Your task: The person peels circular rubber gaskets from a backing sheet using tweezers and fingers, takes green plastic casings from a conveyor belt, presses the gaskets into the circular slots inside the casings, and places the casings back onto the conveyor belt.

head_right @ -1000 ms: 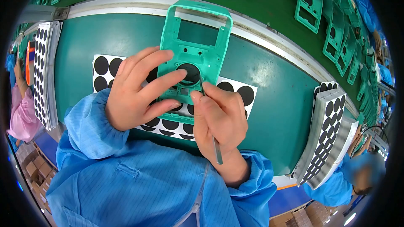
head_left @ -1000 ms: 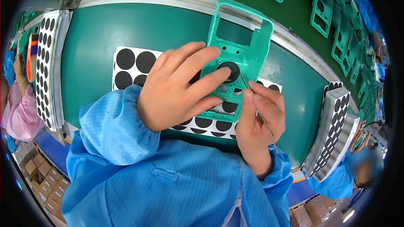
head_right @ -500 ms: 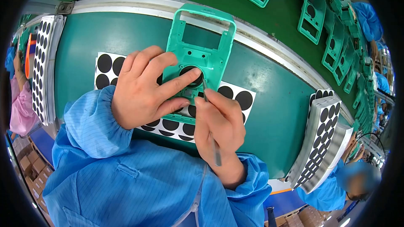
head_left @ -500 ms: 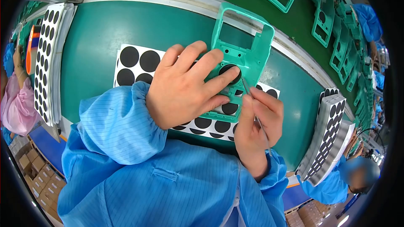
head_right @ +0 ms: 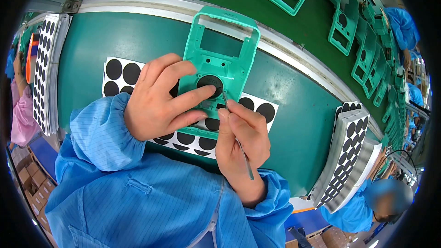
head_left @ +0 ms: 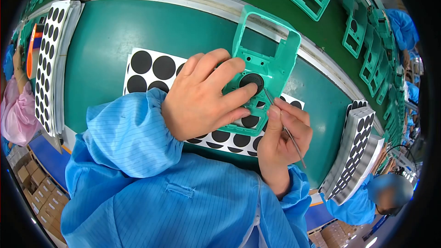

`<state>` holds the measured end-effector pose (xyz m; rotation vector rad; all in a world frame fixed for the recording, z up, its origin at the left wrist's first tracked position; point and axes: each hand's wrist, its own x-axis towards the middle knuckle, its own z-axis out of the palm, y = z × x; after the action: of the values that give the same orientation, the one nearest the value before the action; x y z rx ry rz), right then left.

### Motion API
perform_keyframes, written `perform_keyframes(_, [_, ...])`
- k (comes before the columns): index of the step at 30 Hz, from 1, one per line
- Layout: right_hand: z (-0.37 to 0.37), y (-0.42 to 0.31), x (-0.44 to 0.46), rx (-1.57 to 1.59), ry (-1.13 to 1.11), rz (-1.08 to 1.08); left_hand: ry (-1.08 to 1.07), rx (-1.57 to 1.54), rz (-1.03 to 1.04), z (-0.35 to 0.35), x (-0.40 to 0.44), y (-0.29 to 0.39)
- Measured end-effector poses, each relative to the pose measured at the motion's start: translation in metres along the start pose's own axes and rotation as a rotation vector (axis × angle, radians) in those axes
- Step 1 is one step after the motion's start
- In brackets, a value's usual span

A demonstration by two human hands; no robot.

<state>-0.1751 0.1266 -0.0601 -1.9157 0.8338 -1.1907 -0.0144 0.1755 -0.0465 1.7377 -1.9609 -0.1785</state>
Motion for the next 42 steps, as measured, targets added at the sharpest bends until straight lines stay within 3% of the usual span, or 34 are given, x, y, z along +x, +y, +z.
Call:
perform_keyframes(7, [-0.009,0.003,0.002,0.087,0.069,0.076,-0.037,0.094,-0.026,-0.001,0.003,0.012])
perform_keyframes(9, [-0.006,-0.003,0.004,0.244,0.157,0.25,-0.044,0.104,-0.022,-0.003,0.005,0.013])
perform_keyframes(18, [-0.012,-0.002,0.012,0.408,0.216,0.444,-0.052,0.156,-0.001,-0.005,0.005,0.019])
perform_keyframes(31, [-0.02,0.0,0.012,0.565,0.279,0.485,-0.16,0.493,0.192,-0.014,0.018,0.029])
perform_keyframes(42, [-0.008,0.004,0.013,0.526,0.232,0.483,-0.256,0.45,0.188,-0.018,0.022,0.016])
